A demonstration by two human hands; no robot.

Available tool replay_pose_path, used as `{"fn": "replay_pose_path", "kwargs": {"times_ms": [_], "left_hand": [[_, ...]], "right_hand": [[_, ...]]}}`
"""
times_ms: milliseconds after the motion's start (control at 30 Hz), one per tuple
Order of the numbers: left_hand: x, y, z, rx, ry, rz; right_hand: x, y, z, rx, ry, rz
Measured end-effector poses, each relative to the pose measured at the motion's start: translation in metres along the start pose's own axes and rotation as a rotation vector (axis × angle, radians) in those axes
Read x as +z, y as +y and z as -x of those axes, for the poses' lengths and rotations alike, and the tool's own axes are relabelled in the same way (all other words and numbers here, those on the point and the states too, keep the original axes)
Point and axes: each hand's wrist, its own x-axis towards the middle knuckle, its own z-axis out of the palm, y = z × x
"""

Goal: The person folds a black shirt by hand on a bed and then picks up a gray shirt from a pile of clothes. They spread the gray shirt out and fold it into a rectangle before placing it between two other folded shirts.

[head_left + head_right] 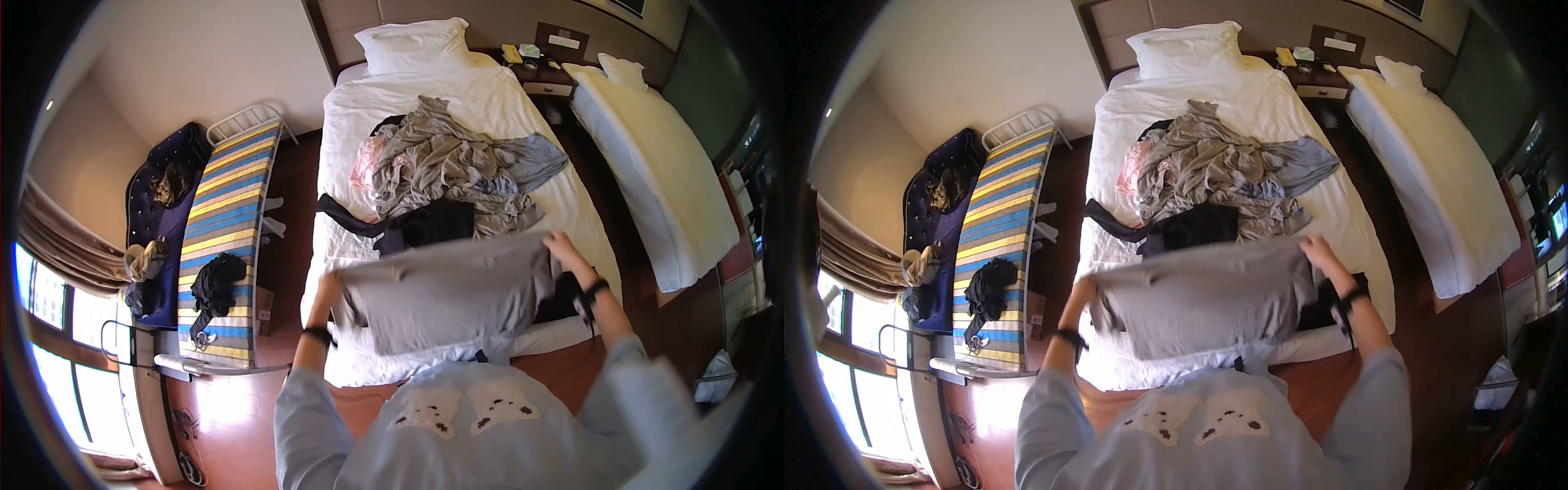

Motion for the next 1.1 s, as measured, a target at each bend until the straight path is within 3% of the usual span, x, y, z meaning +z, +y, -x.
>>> {"fn": "replay_pose_path", "kwargs": {"times_ms": [67,100,133,200,233,300,400,600,867,933,1100], "left_hand": [[-0.034,0.013,-0.050,-0.024,0.240,0.086],[-0.086,0.045,-0.050,0.023,0.310,-0.006],[-0.090,0.014,-0.094,0.093,0.456,0.072],[-0.203,0.096,-0.048,0.055,0.672,0.354],[-0.233,0.102,-0.045,0.179,0.792,0.331],[-0.276,0.119,-0.026,0.205,0.975,0.289],[-0.300,0.126,0.005,0.323,1.022,0.237],[-0.225,0.091,0.019,0.252,0.918,0.062],[-0.036,0.054,0.054,-0.036,0.375,0.022],[0.026,0.027,0.058,-0.062,0.280,0.006],[0.098,0.017,0.093,-0.161,-0.026,-0.107]], "right_hand": [[-0.020,-0.034,-0.047,0.080,0.013,0.076],[-0.013,-0.008,-0.091,-0.057,0.214,0.089],[-0.047,-0.055,-0.091,-0.071,0.262,0.074],[-0.101,-0.097,-0.110,-0.356,0.604,0.027],[-0.133,-0.138,-0.092,-0.554,0.640,0.037],[-0.165,-0.183,-0.067,-0.661,0.752,-0.028],[-0.179,-0.204,-0.043,-0.682,0.837,-0.063],[-0.129,-0.165,-0.019,-0.628,0.660,0.130],[0.021,-0.033,0.028,-0.361,0.196,0.218],[0.050,-0.010,0.047,-0.212,0.032,0.134],[0.104,0.042,0.100,-0.103,-0.166,0.254]]}}
